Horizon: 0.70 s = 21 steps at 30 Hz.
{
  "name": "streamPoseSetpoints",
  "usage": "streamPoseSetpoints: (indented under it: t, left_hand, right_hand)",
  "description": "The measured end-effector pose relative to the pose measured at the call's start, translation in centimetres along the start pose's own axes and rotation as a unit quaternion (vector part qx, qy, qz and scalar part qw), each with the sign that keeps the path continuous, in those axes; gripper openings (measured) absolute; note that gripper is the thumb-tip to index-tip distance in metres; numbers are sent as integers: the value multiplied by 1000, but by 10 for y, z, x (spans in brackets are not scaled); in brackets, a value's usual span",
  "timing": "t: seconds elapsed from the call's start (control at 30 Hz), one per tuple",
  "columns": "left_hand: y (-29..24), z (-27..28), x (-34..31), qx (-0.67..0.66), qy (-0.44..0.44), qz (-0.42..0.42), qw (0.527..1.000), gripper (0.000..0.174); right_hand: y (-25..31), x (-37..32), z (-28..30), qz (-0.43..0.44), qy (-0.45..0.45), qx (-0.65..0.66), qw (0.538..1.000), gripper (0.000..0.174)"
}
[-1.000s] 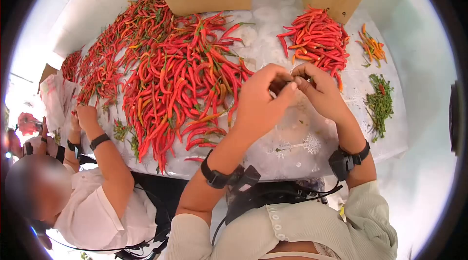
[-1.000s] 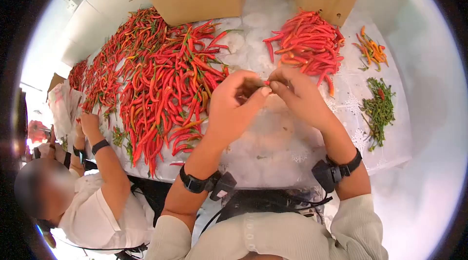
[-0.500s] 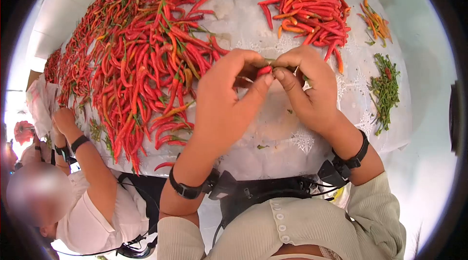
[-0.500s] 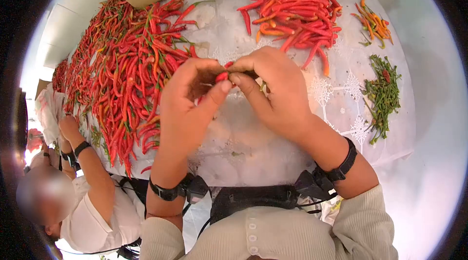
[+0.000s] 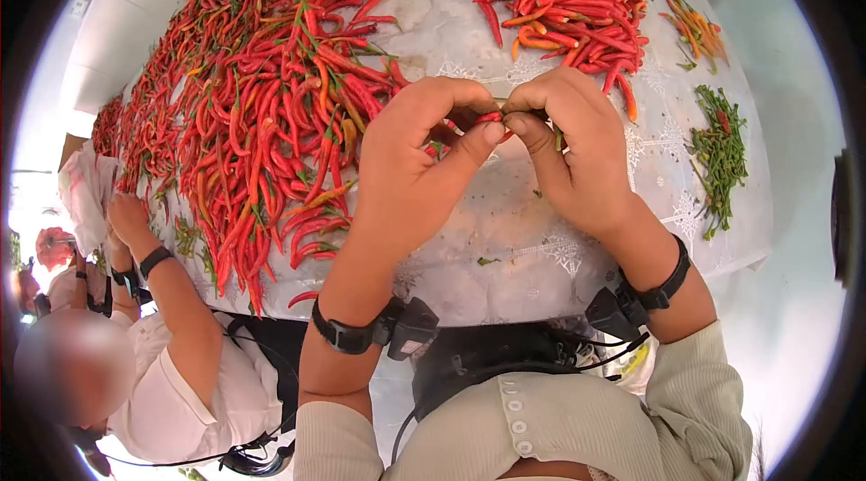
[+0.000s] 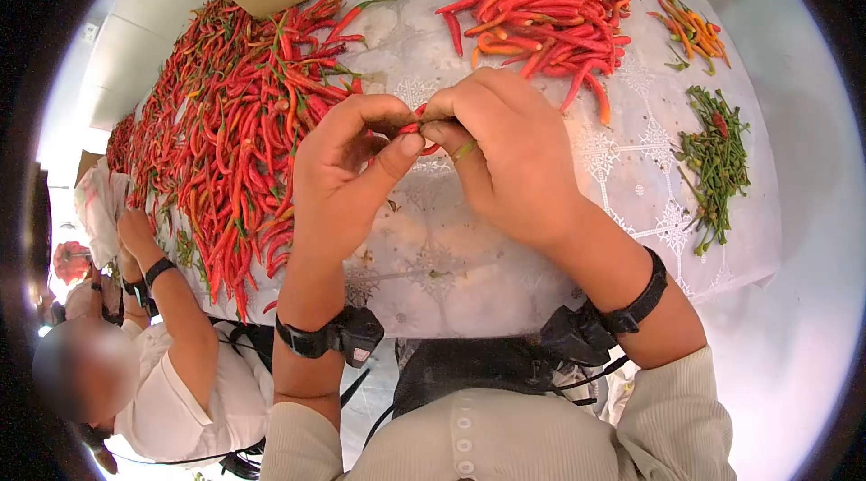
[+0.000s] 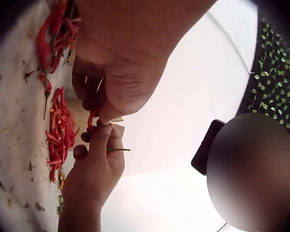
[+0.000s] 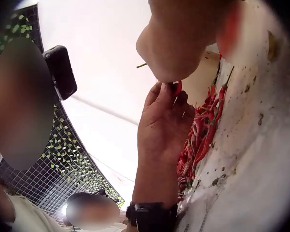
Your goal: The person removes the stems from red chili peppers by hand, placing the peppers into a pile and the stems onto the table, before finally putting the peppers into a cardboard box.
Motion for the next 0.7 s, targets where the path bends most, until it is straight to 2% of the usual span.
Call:
streamPoseSetpoints:
  t: [0.27,0.4,0.7]
  left_hand:
    - [6,1,1,-51,43,60,996,19]
    - [5,-1,1,-102,48,109,988,19]
    - [9,2,1,-138,96,144,975,20]
  right_hand:
    - [-5,-1,-2,-35,28,39,998,12]
    - [-9,-3,-4,-59,52,67,995,5]
    - [-14,-2,-7,-134,122,101,978,8]
Point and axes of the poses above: each hand's wrist, its own x-axis towards the middle knuckle, its own z-axis out of the back of the hand, y = z × x, the point moved 5 cm from there along x, towards the middle knuckle, and after that the axes turned 7 degrees about -y, right-handed, at the moved point
